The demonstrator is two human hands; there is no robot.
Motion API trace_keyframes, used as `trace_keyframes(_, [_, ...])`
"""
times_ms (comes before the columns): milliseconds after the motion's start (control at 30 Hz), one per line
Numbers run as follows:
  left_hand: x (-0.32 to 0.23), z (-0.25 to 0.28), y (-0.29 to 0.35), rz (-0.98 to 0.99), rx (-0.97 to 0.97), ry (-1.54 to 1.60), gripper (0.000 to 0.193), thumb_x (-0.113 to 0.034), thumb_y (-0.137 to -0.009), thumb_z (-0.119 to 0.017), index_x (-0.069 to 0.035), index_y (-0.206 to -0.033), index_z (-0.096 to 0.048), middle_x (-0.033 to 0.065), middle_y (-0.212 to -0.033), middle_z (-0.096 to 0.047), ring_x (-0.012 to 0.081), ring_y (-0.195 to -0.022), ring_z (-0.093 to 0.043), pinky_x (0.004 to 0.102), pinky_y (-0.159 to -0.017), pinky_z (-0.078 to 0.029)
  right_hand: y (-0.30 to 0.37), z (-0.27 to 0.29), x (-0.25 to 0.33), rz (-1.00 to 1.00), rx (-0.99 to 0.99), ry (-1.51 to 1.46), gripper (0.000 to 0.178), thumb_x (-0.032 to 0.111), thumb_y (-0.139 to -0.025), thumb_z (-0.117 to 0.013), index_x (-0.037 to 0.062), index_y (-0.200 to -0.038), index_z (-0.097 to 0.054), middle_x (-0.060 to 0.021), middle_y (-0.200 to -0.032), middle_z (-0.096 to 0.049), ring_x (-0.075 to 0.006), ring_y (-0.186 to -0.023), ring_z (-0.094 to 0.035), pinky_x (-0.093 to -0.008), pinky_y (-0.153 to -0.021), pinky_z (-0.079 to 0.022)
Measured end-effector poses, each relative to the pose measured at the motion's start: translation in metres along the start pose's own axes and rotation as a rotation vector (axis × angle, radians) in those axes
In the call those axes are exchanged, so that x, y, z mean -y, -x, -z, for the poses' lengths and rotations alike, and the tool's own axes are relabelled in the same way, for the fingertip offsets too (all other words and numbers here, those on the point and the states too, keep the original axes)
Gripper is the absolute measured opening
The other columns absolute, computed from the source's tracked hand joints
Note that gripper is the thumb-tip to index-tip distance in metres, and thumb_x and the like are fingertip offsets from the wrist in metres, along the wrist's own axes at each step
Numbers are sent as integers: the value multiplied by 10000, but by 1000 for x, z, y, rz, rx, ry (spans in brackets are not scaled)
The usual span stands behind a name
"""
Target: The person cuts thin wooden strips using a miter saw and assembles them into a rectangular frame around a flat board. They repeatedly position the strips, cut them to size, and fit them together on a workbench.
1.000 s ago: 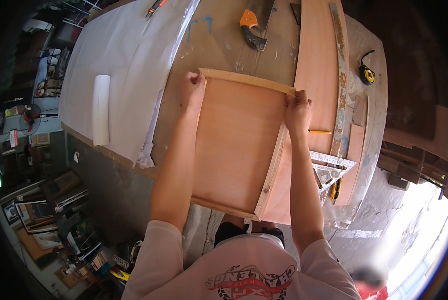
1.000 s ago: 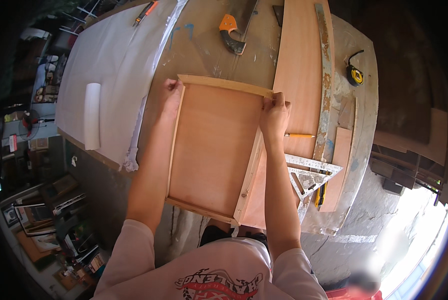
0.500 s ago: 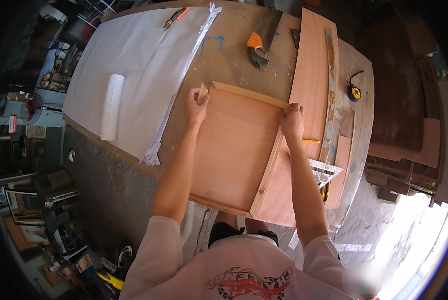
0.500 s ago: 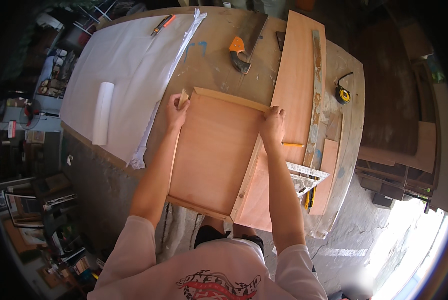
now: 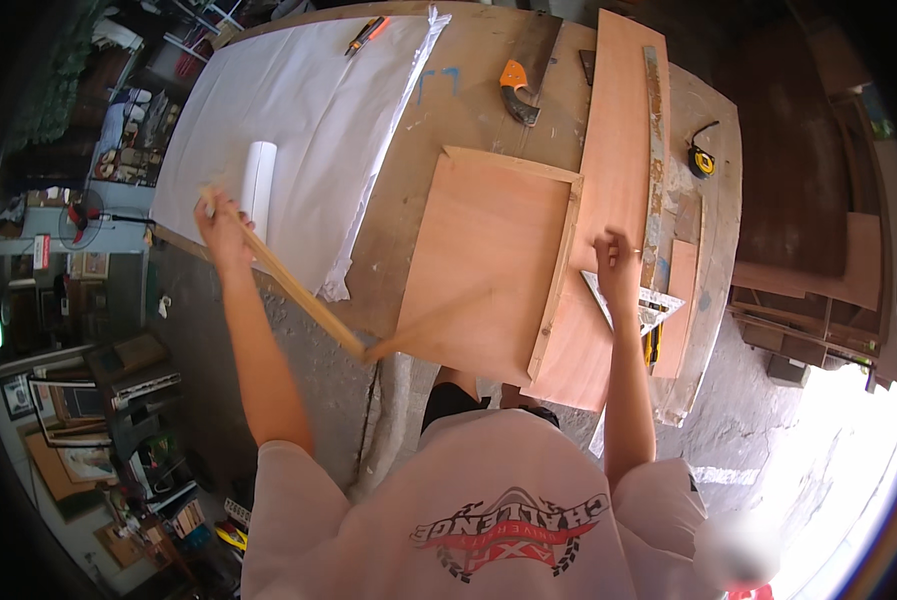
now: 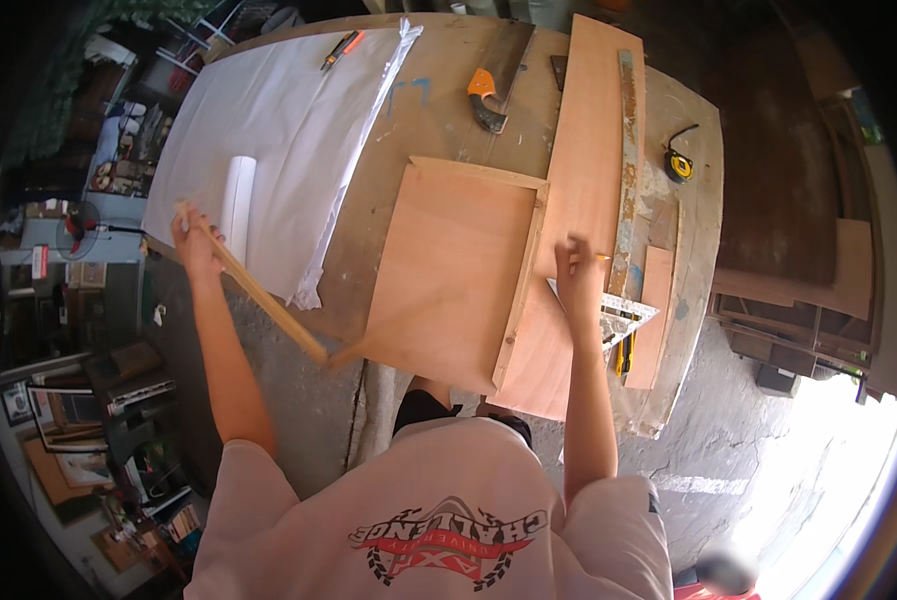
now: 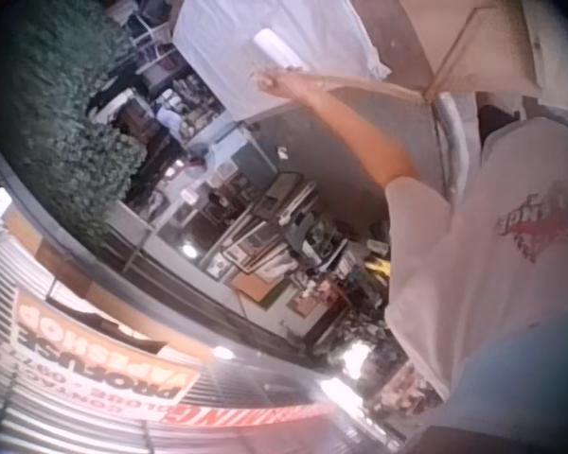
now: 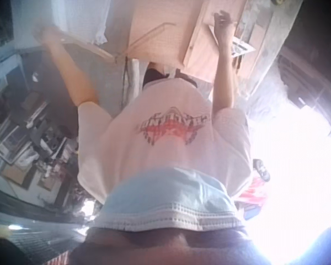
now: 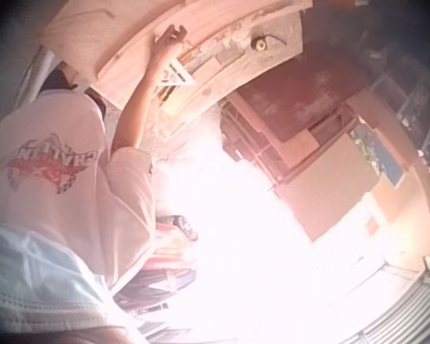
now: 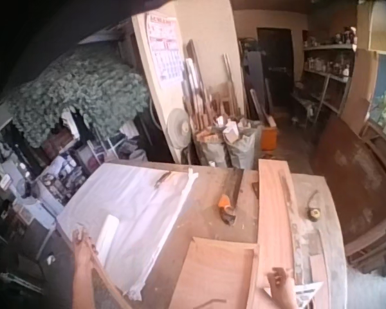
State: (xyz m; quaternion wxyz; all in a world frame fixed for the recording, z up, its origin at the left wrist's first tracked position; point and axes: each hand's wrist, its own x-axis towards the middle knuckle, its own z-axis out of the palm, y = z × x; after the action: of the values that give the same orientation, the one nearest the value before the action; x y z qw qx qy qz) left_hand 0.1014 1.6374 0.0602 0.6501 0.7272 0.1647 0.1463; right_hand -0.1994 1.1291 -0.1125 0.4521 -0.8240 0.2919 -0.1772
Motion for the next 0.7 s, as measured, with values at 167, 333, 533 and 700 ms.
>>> trace_keyframes(167, [58, -8, -67, 239, -22, 379, 327, -406, -1109, -475, -87, -1175, -455, 39, -832, -459, 183, -623, -478, 360, -546, -486, 154, -11, 12, -242, 159, 112, 396, 263, -955, -751, -3, -1220, -624, -169, -853, -683, -294, -662, -668, -392, -592, -533])
trace_keyframes(333, [138, -101, -96, 469, -142, 695, 345, -419, -1122, -397, -76, -1083, -378, 54, -844, -430, 217, -613, -477, 403, -590, -549, 214, -51, 29, -305, 114, 341, 521, 267, -941, -717, 0, -1337, -508, -302, -1235, -591, -482, -1119, -616, -545, -918, -529])
trace_keyframes(533, [180, -206, -108, 653, -215, 662, 278, -340, -1051, -363, -69, -1041, -303, 69, -825, -366, 252, -621, -464, 464, -651, -559, 222, -72, 42, -445, 67, 440, 457, 167, -936, -671, 51, -1349, -515, -317, -1236, -588, -496, -1104, -615, -562, -895, -536])
trace_keyframes(700, [173, -239, -124, 540, -266, 390, 437, -357, -1041, -487, 66, -1134, -428, 171, -1094, -532, 336, -807, -610, 479, -768, -585, 247, -78, 56, -467, -39, 399, 427, 101, -928, -638, 58, -1340, -532, -252, -1176, -582, -492, -1043, -614, -571, -846, -535])
